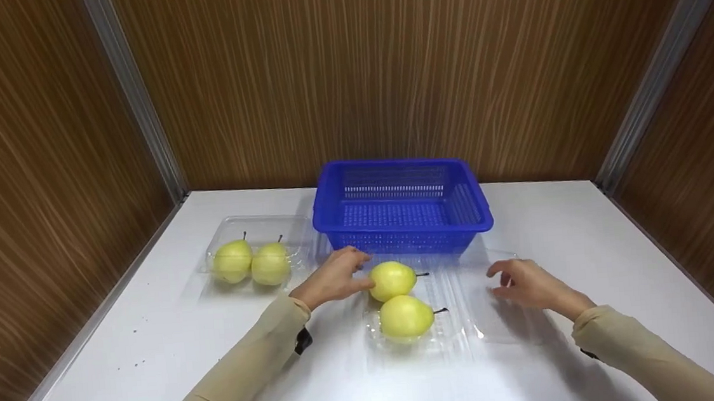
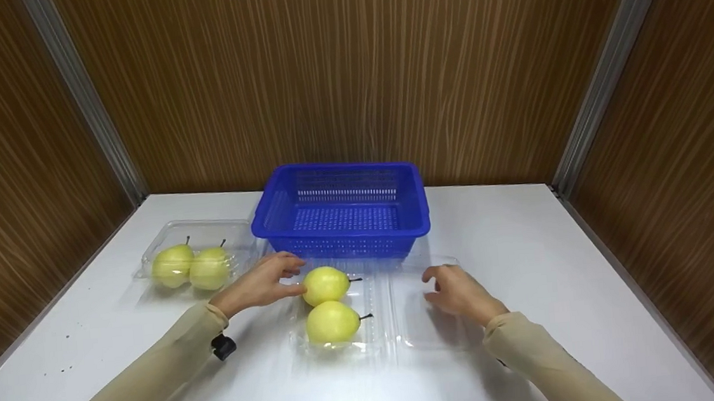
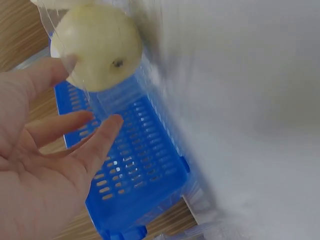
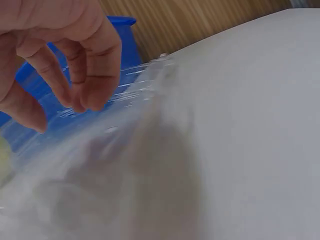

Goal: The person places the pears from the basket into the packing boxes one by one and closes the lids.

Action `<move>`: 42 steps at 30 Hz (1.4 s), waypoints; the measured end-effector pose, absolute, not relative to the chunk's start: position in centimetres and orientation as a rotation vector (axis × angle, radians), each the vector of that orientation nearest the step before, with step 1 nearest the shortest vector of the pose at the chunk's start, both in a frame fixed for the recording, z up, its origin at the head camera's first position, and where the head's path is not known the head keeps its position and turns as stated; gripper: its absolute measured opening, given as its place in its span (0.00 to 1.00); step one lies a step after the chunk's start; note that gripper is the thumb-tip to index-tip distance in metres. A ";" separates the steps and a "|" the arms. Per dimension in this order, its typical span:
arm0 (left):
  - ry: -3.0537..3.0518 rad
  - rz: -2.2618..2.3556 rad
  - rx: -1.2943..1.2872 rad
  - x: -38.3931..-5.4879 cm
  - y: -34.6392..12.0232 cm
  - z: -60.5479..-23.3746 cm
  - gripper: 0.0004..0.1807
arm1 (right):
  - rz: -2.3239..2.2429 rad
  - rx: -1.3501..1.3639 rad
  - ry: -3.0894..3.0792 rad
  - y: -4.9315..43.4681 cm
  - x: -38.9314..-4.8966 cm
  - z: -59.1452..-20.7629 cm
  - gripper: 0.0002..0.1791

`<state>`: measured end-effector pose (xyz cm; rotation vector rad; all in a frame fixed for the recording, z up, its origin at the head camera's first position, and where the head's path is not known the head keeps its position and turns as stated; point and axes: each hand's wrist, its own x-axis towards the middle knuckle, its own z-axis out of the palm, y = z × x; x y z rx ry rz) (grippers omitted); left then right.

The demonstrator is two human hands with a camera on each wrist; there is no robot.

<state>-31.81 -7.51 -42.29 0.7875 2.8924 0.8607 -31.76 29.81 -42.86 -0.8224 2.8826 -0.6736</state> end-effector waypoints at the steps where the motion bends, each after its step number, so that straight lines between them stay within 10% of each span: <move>1: 2.892 0.878 0.771 -31.7 -7.4 -42.3 0.24 | -0.656 -0.802 2.895 30.3 -31.8 -42.9 0.16; 11: 2.687 1.218 0.537 -31.6 -7.1 -42.9 0.33 | -0.585 -0.531 2.983 33.2 -32.1 -43.6 0.17; 22: 2.386 1.503 0.381 -31.3 -7.7 -43.4 0.42 | -0.856 -0.241 2.711 34.1 -31.7 -42.4 0.45; 42: 2.188 1.584 0.269 -30.9 -7.6 -43.4 0.43 | -1.232 -0.302 2.723 34.3 -31.1 -35.4 0.29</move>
